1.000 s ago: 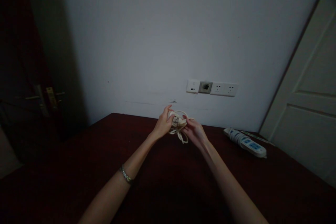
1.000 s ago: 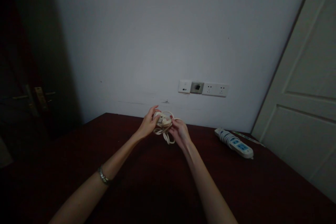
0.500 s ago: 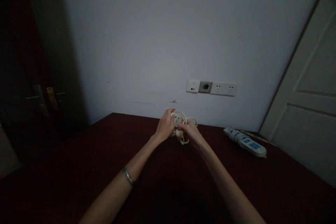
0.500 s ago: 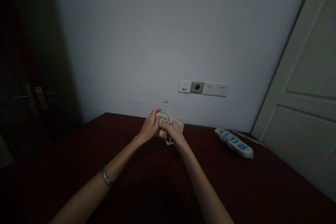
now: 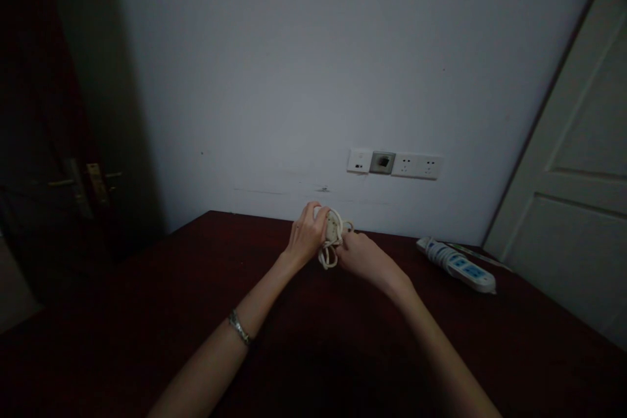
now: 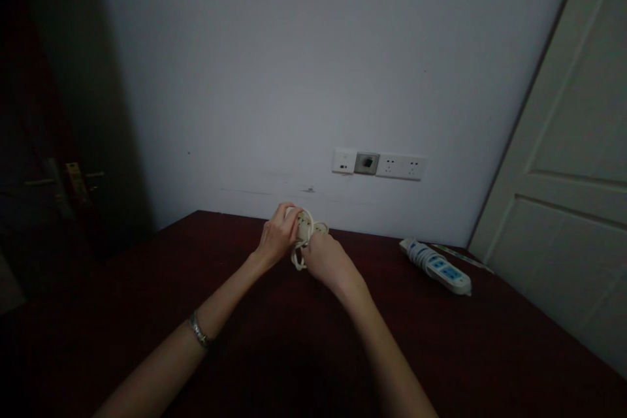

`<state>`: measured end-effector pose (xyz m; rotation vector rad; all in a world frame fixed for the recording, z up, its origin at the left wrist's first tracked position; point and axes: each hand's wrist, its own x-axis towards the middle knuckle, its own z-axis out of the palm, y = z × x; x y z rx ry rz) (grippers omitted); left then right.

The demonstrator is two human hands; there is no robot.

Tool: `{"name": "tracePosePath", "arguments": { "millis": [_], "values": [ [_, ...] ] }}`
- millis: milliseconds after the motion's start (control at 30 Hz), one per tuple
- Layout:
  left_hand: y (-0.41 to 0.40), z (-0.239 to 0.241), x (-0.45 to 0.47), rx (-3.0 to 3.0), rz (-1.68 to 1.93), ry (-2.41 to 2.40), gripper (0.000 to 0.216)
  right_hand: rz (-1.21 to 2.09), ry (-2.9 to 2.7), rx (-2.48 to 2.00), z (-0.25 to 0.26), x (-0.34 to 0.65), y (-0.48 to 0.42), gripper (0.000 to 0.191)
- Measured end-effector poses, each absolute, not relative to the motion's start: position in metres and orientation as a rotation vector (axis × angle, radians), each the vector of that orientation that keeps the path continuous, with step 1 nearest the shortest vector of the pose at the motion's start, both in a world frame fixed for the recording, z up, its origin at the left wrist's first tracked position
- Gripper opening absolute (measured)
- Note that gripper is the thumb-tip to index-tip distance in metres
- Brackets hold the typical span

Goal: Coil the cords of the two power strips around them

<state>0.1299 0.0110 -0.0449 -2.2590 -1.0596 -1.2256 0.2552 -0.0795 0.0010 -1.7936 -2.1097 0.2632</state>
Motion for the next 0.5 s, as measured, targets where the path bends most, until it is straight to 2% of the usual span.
{"name": "tracePosePath", "arguments": {
  "millis": [100,267,367,433,500],
  "values": [
    [0.010,-0.044,0.132,-2.250,-1.249,-1.058,0.027,0.096,-2.354,-1.785,0.013,0.253,-0.099,0.030],
    [0.010,-0.044,0.134,-2.260,-1.231,-1.096,0.029,0.064,-2.586,-1.646,0.026,0.253,-0.122,0.029],
    [0.022,-0.050,0.128,-2.267,-1.194,-1.222,0.031,0.184,-2.720,-1.606,0.033,0.242,-0.154,0.028],
    [0.035,-0.056,0.119,-2.244,-1.194,-1.378,0.031,0.395,-2.935,-1.522,0.040,0.232,-0.178,0.028],
    [0.049,-0.062,0.106,-2.238,-1.218,-1.458,0.030,0.418,-2.799,-1.745,0.048,0.227,-0.196,0.032]
  ]
}}
